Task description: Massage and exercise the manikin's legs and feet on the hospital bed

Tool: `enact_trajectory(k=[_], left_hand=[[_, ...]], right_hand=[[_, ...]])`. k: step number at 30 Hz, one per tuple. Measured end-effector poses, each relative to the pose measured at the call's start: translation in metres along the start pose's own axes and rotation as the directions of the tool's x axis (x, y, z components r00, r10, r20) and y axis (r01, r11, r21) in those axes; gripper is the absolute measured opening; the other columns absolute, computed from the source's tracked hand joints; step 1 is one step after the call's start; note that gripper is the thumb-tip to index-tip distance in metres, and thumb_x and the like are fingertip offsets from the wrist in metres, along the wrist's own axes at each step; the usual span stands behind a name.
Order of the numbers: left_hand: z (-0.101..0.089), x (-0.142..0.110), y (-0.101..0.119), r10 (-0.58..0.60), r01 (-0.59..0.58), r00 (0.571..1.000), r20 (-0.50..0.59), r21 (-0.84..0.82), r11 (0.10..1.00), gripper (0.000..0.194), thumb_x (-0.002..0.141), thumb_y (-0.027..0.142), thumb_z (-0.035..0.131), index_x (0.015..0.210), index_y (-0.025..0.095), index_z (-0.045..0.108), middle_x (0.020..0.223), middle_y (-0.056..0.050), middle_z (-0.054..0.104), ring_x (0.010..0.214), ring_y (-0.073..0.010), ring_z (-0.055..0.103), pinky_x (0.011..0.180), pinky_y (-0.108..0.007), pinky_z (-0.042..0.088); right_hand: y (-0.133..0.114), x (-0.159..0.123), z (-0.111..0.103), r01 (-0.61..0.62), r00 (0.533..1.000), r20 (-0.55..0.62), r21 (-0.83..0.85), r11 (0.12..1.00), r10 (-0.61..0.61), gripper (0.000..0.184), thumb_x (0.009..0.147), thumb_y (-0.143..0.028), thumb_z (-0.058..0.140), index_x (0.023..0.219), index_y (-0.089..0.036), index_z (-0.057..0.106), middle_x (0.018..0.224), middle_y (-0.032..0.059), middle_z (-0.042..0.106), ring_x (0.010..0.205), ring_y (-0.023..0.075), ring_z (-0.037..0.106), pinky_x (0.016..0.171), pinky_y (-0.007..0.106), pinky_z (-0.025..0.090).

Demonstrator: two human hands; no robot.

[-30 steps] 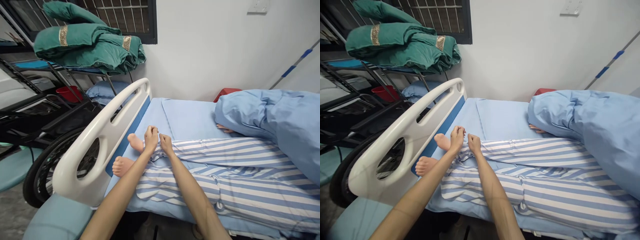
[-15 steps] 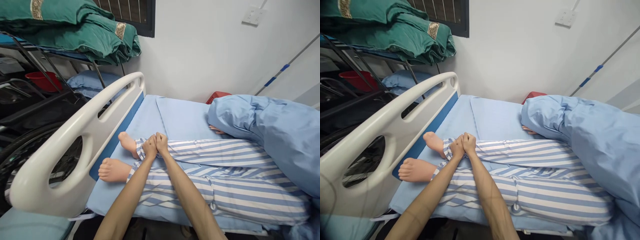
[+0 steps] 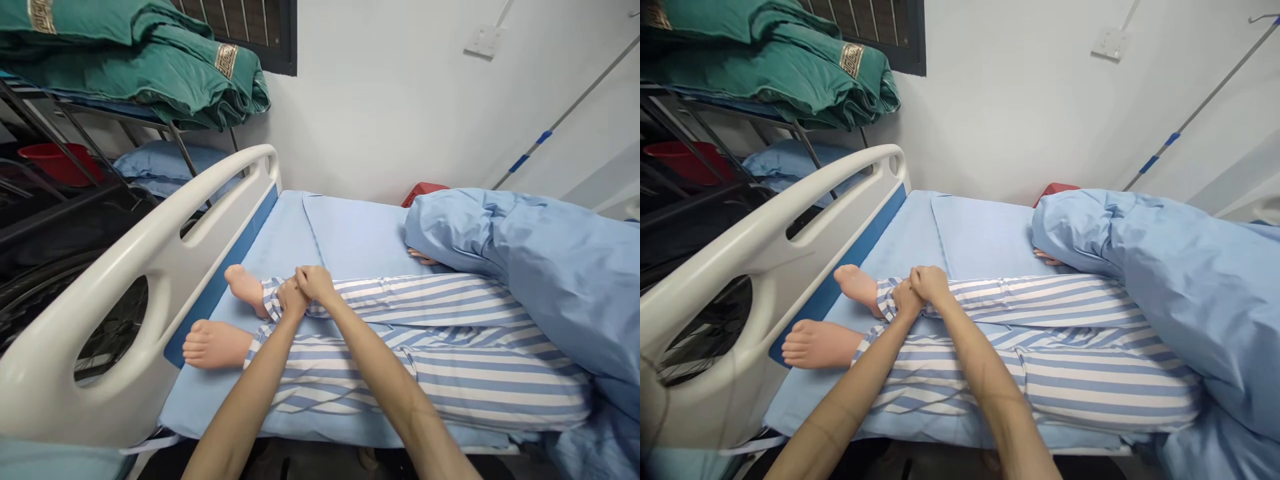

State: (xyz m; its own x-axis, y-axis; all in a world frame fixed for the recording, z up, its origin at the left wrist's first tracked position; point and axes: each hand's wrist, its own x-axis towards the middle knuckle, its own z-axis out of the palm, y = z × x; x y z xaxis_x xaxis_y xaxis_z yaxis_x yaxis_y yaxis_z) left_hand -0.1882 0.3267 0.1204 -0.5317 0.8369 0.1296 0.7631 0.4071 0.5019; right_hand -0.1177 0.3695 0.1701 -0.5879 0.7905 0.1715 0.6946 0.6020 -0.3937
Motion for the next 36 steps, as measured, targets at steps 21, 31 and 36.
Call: enact_trajectory(k=[21, 31, 36], left_hand=[[-0.036, 0.025, 0.056, -0.035, -0.069, 0.980, -0.195, -0.500, 0.863, 0.041, 0.088, 0.032, 0.042, 0.050, 0.020, 0.031, 0.048, 0.004, 0.032, 0.052, -0.0095, 0.035, 0.056, -0.025, 0.028], [0.014, 0.008, 0.038, -0.093, 0.091, 0.994, -0.059, -0.040, 0.995, 0.034, 0.098, 0.027, 0.037, 0.081, 0.018, 0.064, 0.075, -0.007, 0.066, 0.069, -0.0164, 0.055, 0.064, -0.028, 0.028], [0.009, 0.009, 0.040, -0.091, 0.092, 0.996, -0.007, 0.037, 0.995, 0.039, 0.100, 0.032, 0.032, 0.092, 0.018, 0.068, 0.088, -0.010, 0.072, 0.078, -0.0185, 0.062, 0.065, -0.027, 0.031]], right_hand=[[0.034, 0.004, 0.032, 0.016, 0.938, -0.205, 0.831, 0.557, 0.279, 0.045, 0.088, -0.051, 0.036, 0.054, -0.022, 0.033, 0.051, -0.0046, 0.032, 0.053, 0.0102, 0.031, 0.053, 0.025, 0.026], [0.033, 0.002, 0.035, -0.052, 0.889, -0.258, 0.763, 0.645, 0.377, 0.047, 0.093, -0.046, 0.037, 0.053, -0.022, 0.034, 0.049, -0.0044, 0.037, 0.052, 0.0104, 0.035, 0.052, 0.026, 0.027], [0.031, -0.003, 0.012, -0.233, 0.930, -0.177, 0.398, 0.887, 0.323, 0.045, 0.098, -0.036, 0.034, 0.065, -0.018, 0.058, 0.062, 0.0027, 0.059, 0.060, 0.0142, 0.049, 0.060, 0.026, 0.032]])
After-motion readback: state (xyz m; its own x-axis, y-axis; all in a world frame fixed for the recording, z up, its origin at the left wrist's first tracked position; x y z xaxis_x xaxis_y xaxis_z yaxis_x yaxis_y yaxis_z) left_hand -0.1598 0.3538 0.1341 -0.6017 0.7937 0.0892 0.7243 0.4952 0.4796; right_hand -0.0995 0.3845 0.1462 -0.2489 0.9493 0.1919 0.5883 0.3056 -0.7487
